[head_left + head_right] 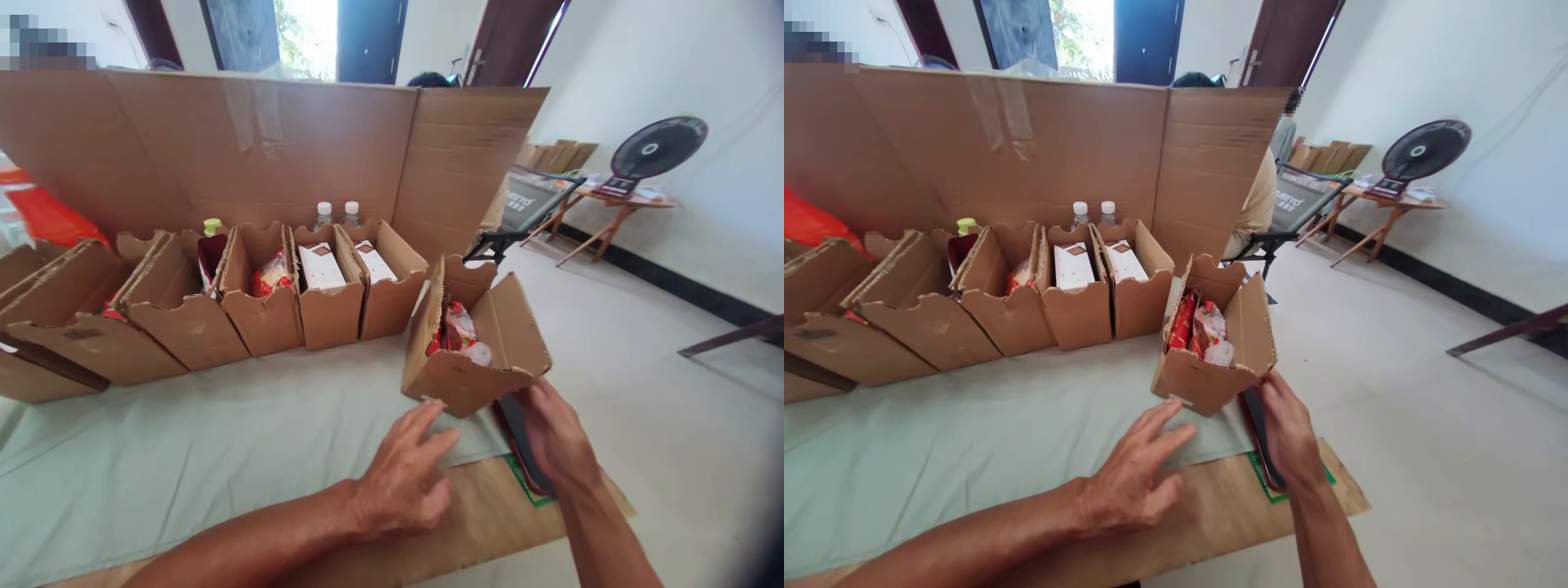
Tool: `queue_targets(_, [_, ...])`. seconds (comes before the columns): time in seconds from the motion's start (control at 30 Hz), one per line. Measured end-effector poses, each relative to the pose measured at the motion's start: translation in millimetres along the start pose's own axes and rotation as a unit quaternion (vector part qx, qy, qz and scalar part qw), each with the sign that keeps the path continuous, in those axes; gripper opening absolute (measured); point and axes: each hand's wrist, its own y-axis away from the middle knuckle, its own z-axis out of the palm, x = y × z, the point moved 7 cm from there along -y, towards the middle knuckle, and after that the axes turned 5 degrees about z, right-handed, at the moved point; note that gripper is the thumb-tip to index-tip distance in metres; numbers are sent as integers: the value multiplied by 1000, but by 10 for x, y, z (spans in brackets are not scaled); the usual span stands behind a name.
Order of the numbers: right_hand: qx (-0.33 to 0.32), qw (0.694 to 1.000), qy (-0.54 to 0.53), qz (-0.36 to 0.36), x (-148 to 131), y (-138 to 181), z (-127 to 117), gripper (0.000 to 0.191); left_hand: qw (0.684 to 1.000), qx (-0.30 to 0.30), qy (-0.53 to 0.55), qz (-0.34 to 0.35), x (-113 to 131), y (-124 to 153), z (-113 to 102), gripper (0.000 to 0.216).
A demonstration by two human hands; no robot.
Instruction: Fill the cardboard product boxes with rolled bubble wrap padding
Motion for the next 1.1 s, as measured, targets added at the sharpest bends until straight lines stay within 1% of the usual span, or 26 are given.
queue_targets(0.03, [-19,1000,2,13,30,128,25,48,1000,3,-20,-1,-60,96,-85,71])
queue_targets(0.1, [-45,997,38,47,123,291,125,63,998,17,-59,-12,-197,316,-247,65])
queue_targets(0.13, [-43,994,69,66,180,315,174,70,996,27,-77,-20,-266,427,-315,62])
queue_targets(0.17, [-31,991,98,85,236,302,213,73,995,40,-93,-27,-331,530,-372,59])
queue_targets(0.23, [3,986,124,113,321,185,251,68,990,69,-115,-35,-426,694,-451,55])
queue_targets(0.3, [15,987,112,116,357,-23,248,59,987,91,-126,-36,-475,786,-481,53])
queue_targets(0.4, [7,990,91,103,349,-432,169,53,985,101,-131,-43,-491,807,-478,50])
queue_targets(0.5, [-21,993,71,95,339,-886,123,56,984,96,-137,-53,-473,775,-468,49])
queue_targets(0.63, [-63,993,46,93,393,-1419,213,54,983,88,-144,-67,-457,760,-465,49])
queue_targets(0.73, [-80,992,33,92,473,-1692,341,50,984,79,-142,-75,-464,761,-464,48])
queue_targets(0.87, [-93,992,25,83,522,-1835,499,52,985,67,-132,-87,-491,760,-466,48])
queue_targets(1.0, [-100,992,34,74,470,-1792,579,54,986,64,-127,-84,-489,754,-469,48])
queue_targets(1.1, [-84,993,56,64,375,-1704,553,56,986,60,-125,-95,-490,742,-467,46])
